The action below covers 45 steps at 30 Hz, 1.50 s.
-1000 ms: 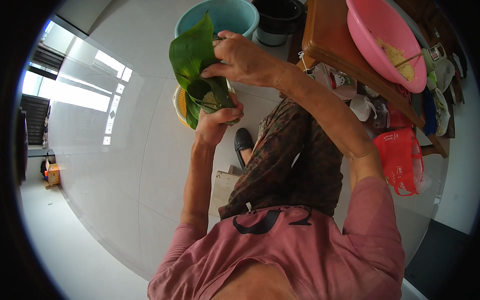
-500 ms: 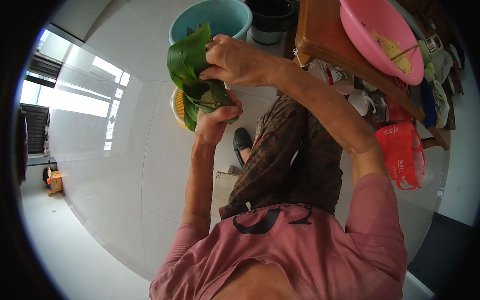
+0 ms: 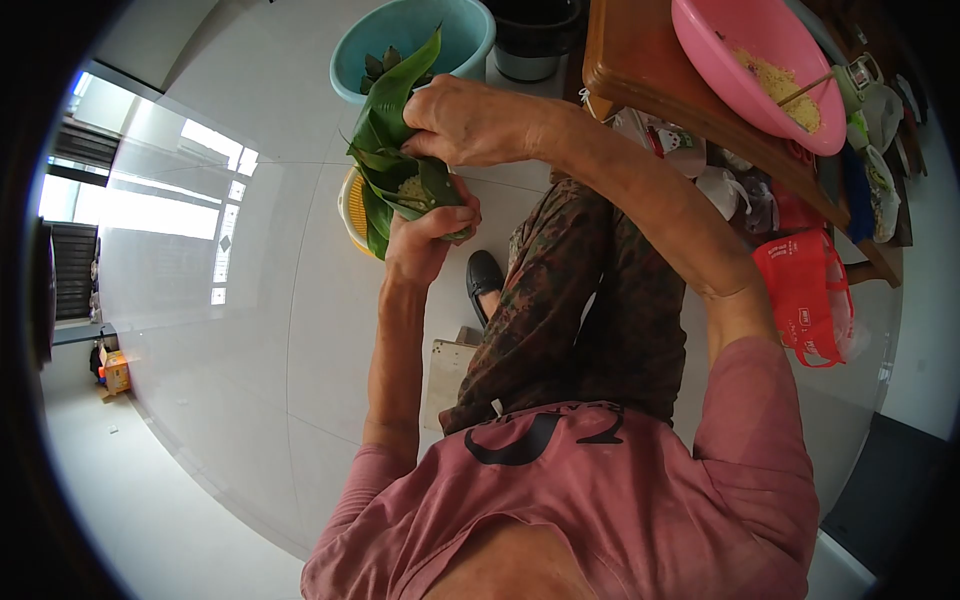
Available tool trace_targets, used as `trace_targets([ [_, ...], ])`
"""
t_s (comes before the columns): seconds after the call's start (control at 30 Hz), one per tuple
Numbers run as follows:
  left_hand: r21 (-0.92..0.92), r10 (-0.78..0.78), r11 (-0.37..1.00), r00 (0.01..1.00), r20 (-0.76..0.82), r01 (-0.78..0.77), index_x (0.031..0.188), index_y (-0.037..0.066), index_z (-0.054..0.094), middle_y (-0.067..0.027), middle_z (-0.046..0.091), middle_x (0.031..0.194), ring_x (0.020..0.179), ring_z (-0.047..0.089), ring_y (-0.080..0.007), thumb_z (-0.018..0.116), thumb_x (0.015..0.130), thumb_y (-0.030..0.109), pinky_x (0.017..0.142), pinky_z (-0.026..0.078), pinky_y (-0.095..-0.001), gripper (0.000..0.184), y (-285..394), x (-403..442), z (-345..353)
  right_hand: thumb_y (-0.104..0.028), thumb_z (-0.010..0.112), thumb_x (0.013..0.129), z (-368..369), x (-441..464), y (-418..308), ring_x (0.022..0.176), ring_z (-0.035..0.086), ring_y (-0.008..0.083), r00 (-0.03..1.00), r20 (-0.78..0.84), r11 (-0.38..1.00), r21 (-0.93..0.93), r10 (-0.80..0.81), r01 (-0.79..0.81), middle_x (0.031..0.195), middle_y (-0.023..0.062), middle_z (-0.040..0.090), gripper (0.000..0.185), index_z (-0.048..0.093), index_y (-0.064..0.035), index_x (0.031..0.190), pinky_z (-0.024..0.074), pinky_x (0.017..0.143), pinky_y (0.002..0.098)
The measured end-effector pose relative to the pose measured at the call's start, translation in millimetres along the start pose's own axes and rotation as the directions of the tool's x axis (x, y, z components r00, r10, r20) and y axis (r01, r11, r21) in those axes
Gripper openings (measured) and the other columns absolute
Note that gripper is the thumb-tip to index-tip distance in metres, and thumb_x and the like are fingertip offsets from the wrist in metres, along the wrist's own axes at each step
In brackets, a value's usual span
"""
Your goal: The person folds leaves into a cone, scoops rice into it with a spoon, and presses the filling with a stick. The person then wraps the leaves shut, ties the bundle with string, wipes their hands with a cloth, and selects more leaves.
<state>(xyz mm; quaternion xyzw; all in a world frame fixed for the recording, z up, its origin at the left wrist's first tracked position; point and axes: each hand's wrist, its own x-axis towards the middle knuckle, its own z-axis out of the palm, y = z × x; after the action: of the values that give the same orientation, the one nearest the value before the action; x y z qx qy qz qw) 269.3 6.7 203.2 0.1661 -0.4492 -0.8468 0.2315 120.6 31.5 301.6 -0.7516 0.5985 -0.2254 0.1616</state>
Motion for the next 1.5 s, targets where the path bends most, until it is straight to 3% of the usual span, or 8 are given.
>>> trace_targets([
  [0.23,-0.139,-0.007,0.990,1.000,0.009,0.009,0.082,0.001,0.056,-0.0070,0.058,0.071,0.064,0.055,-0.0156,0.065,0.062,0.005,0.058,0.043,-0.0258,0.022,8,0,-8,-0.026,0.067,0.076,3,-14,9,0.077,0.062,0.0155,0.909,-0.415,0.971,0.231,0.046,0.056,0.079,0.0050,0.064,0.030,0.058,-0.0036,0.094,0.0463,0.075,0.0294],
  [0.3,-0.173,0.015,0.985,1.000,0.022,-0.011,0.081,0.001,0.056,-0.0070,0.057,0.071,0.064,0.056,-0.0160,0.065,0.062,0.005,0.057,0.042,-0.0262,0.021,9,-1,-8,-0.030,0.068,0.077,18,-23,29,0.088,0.058,0.0129,0.934,-0.279,0.865,0.499,0.221,-0.055,0.090,0.0047,0.062,0.038,0.057,-0.0038,0.102,0.0443,0.081,0.0286],
  [0.37,-0.173,0.027,0.985,0.998,0.065,-0.015,0.082,0.001,0.056,-0.0071,0.057,0.071,0.065,0.056,-0.0158,0.064,0.063,0.004,0.056,0.042,-0.0256,0.021,8,1,-7,-0.031,0.068,0.077,33,-29,40,0.092,0.056,0.0134,0.964,-0.039,0.556,0.823,0.262,-0.118,0.097,0.0061,0.060,0.043,0.056,-0.0025,0.107,0.0435,0.083,0.0285],
  [0.7,-0.055,0.101,0.993,0.995,-0.023,-0.102,0.093,0.000,0.053,-0.0067,0.054,0.075,0.063,0.052,-0.0159,0.057,0.066,0.000,0.049,0.037,-0.0259,0.027,11,23,15,-0.013,0.065,0.076,6,-38,24,0.102,0.055,0.0183,0.984,0.033,0.661,0.736,0.175,-0.142,0.105,0.0128,0.059,0.045,0.050,0.0049,0.114,0.0424,0.090,0.0301],
  [0.9,-0.020,0.110,0.994,0.968,0.225,-0.108,0.095,0.001,0.057,-0.0055,0.059,0.075,0.064,0.056,-0.0132,0.063,0.062,0.000,0.053,0.042,-0.0245,0.034,32,88,97,-0.007,0.060,0.076,-86,-89,30,0.097,0.056,0.0183,0.943,-0.158,0.738,0.664,0.292,-0.117,0.104,0.0125,0.059,0.041,0.050,0.0057,0.114,0.0434,0.089,0.0307],
  [1.03,0.078,0.118,0.985,0.931,0.344,-0.154,0.096,0.002,0.058,-0.0048,0.059,0.075,0.064,0.055,-0.0115,0.064,0.063,0.002,0.052,0.041,-0.0234,0.033,41,133,188,-0.005,0.054,0.077,-150,-145,52,0.096,0.057,0.0160,0.867,-0.376,0.818,0.572,0.327,-0.061,0.105,0.0117,0.059,0.037,0.051,0.0044,0.113,0.0465,0.083,0.0299],
  [1.37,0.316,-0.195,0.949,0.785,0.588,-0.001,0.080,0.003,0.056,-0.0055,0.055,0.066,0.050,0.048,-0.0119,0.064,0.066,0.004,0.041,0.036,-0.0238,0.016,-4,242,334,-0.017,0.057,0.084,-204,-254,166,0.084,0.056,0.0106,0.558,-0.588,0.594,0.780,0.586,0.198,0.092,0.0027,0.059,0.023,0.058,-0.0023,0.102,0.0469,0.075,0.0249],
  [1.5,0.436,-0.322,0.899,0.748,0.580,0.048,0.083,0.003,0.055,-0.0070,0.055,0.069,0.048,0.047,-0.0131,0.061,0.073,0.010,0.043,0.037,-0.0251,0.014,-35,260,342,-0.028,0.060,0.083,-203,-265,180,0.081,0.055,0.0099,0.254,-0.518,0.467,0.852,0.817,0.237,0.088,0.0015,0.059,0.025,0.058,-0.0064,0.095,0.0463,0.070,0.0280],
])
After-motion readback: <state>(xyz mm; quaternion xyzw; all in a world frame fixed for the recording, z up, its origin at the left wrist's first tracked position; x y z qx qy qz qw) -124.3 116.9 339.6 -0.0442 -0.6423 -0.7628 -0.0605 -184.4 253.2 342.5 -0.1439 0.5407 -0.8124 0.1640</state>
